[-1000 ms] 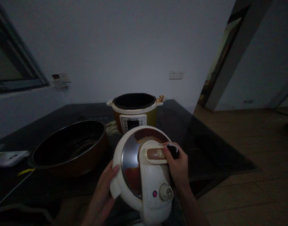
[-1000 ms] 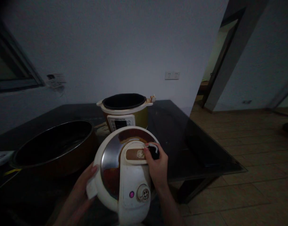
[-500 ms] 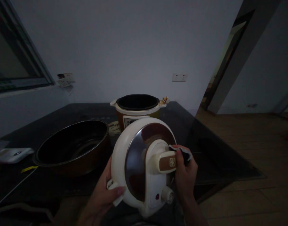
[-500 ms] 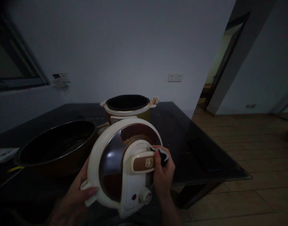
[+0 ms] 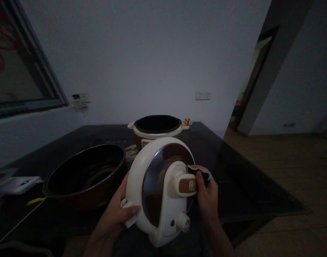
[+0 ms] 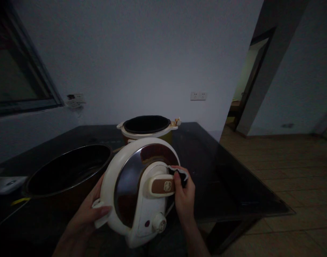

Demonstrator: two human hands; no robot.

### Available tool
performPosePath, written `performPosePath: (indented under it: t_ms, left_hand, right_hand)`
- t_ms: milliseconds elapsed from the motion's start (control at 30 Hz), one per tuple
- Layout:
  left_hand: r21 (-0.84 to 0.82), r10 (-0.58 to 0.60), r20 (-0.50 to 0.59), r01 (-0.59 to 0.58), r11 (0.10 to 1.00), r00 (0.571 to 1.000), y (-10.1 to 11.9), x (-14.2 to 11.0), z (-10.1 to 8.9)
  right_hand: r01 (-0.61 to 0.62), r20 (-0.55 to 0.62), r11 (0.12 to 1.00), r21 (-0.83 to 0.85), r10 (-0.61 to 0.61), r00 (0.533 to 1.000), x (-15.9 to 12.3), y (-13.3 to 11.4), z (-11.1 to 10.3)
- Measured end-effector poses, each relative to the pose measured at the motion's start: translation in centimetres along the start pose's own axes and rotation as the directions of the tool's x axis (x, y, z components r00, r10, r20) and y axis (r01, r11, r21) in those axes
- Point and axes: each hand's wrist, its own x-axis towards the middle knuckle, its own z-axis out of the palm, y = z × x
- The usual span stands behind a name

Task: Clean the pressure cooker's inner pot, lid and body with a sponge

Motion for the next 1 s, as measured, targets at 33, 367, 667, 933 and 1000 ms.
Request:
performPosePath:
  t_ms: [33,367,667,933,1000]
  left_hand:
    - [0.002,-0.003,0.008,0.003,1.000,1.000,0.0,0.0,0.1]
    - [0.069,0.053,-0.012,-0.052,0.996,0.999,0.1,-0.9,1.2]
    - [0.081,0.051,-0.024,-0.049,0.996,0.998,0.1,-1.1,1.6]
    - [0.120,0.090,-0.021,-0.087,0.989,0.996,-0.8,-0.8,1.1]
    - [0.194,0.131,-0.055,-0.118,0.974,0.990,-1.5,-0.5,0.2]
  right_hand:
    - [-0.036,-0.029,0.999,0.011,0.036,0.999,0.4,0.2,-0.4]
    - [0.290,-0.441,0.954,0.077,-0.229,0.868,9.3,-3.4,-0.2]
    - [0.655,0.444,0.746,-0.120,-0.550,0.707,10.5,-6.9,5.7]
    - [0.936,0.833,0.314,0.158,-0.552,0.044,4.7,-10.6,4.5]
    - [0.943,0.844,0.148,0.297,-0.503,-0.187,3.2,-10.9,4.8]
